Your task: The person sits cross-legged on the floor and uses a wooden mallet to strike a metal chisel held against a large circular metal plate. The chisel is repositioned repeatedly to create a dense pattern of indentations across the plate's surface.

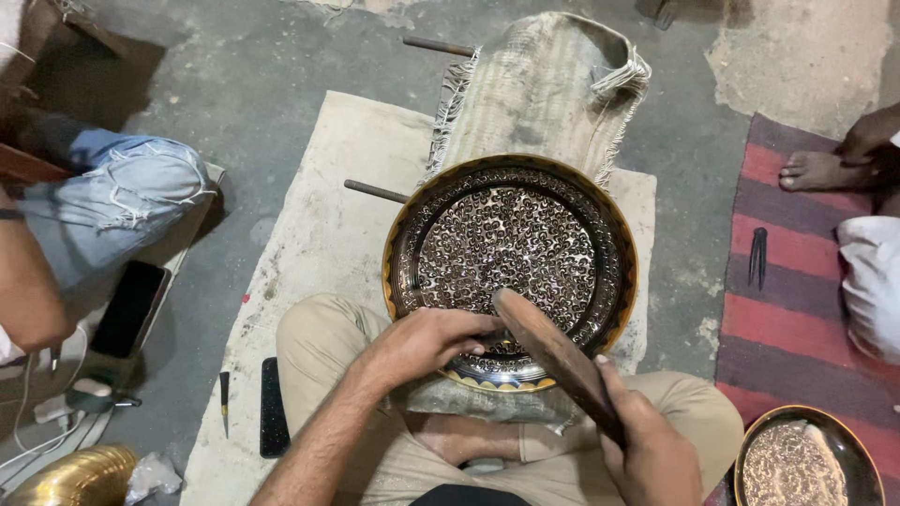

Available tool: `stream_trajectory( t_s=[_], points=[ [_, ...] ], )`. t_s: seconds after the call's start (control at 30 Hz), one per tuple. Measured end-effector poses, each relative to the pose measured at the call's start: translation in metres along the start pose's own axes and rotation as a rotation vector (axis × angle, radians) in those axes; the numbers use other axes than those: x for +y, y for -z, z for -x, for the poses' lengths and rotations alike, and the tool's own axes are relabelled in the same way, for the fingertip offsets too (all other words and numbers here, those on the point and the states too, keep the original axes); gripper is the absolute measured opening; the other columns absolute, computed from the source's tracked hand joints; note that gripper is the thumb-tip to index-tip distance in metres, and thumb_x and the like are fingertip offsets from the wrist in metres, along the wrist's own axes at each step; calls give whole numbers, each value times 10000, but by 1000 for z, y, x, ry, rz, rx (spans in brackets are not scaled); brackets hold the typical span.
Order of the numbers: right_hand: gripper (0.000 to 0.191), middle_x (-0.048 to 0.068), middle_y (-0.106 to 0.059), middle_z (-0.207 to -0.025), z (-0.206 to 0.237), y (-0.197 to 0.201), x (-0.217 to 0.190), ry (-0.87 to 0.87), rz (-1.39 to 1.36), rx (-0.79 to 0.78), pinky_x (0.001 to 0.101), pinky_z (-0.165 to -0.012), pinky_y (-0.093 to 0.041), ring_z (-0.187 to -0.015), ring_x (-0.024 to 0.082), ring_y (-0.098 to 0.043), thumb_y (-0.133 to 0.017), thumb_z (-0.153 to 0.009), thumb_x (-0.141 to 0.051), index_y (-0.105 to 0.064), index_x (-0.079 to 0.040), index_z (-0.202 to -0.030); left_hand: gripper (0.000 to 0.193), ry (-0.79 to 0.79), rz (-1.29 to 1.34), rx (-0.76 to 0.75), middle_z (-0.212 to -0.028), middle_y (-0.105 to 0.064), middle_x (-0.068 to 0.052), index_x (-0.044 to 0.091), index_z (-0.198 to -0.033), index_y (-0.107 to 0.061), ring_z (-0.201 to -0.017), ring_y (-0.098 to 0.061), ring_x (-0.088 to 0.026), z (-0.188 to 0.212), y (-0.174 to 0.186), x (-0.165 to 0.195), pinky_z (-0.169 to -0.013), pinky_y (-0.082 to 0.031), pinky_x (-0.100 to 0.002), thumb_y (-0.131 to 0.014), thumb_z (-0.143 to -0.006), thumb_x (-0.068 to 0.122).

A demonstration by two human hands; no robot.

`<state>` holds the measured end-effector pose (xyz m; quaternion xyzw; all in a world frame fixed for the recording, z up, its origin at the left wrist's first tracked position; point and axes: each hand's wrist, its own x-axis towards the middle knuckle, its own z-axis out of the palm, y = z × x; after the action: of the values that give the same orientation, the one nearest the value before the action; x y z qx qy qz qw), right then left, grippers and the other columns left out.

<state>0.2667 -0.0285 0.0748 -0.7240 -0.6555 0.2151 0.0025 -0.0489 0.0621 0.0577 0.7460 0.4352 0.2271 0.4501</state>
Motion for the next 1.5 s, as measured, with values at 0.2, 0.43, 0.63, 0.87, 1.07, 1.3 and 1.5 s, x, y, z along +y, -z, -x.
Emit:
stream_trajectory(
  t_s=[0.2, 0.43, 0.63, 0.87, 1.07, 1.3, 1.5],
  points=[
    [849, 210, -700, -1143, -30, -1, -28, 202, -352, 371, 381, -831, -548, -1014, 315, -722, -825, -773, -140, -443, -126, -1531, 553, 88, 149, 117, -1120, -768, -112, 90, -1424, -534, -1040, -749, -240, 2, 6, 1, -927, -576, -404, -705, -930, 270],
    [727, 173, -756, -1127, -54, 11, -28, 179, -626, 413, 341, -854, -563, -999, 232, -743, -767, -845, -154, -479, -96, -1510, 556, 71, 121, 2, -1000, -766, -122, 64, -1372, -536, -936, -771, -240, -4, 5, 4, -844, -612, -389, -758, -895, 244],
    [722, 179, -762, -1024, -17, 8, 2, 33, -417, 299, 371, -789, -568, -921, 260, -768, -820, -778, -203, -536, -116, -1435, 547, 6, 62, -110, -1039, -778, -125, 150, -1377, -618, -952, -766, -262, -15, -3, 0, -846, -600, -392, -784, -864, 243],
    [636, 148, -780, -1011, -10, -22, 39, 69, -361, 134, 348, -771, -590, -929, 253, -794, -816, -759, -197, -583, -141, -1349, 512, 10, 32, -133, -1039, -786, -123, 160, -1349, -644, -932, -772, -274, -18, -6, -2, -847, -599, -394, -770, -863, 258],
    [740, 273, -714, -1031, -21, -37, 40, 24, -856, 93, 420, -745, -565, -908, 386, -694, -857, -861, -105, -514, -64, -1515, 489, -91, 6, -69, -1061, -765, -166, 117, -1335, -642, -970, -758, -312, -17, -7, -4, -865, -591, -413, -764, -880, 249],
    [778, 170, -748, -1096, -30, -10, 26, 207, -430, 114, 348, -843, -568, -1012, 235, -760, -816, -755, -119, -481, -76, -1455, 471, -84, 12, -56, -1081, -766, -163, 119, -1332, -647, -987, -758, -310, -17, -9, -3, -871, -590, -414, -750, -897, 268],
    [783, 200, -729, -1182, -31, -12, 18, 294, -451, 175, 347, -862, -562, -1060, 261, -746, -783, -753, -107, -475, -60, -1471, 476, -73, 10, -52, -1084, -766, -156, 123, -1323, -655, -983, -762, -304, -18, -9, -2, -866, -593, -411, -758, -883, 272]
  ],
)
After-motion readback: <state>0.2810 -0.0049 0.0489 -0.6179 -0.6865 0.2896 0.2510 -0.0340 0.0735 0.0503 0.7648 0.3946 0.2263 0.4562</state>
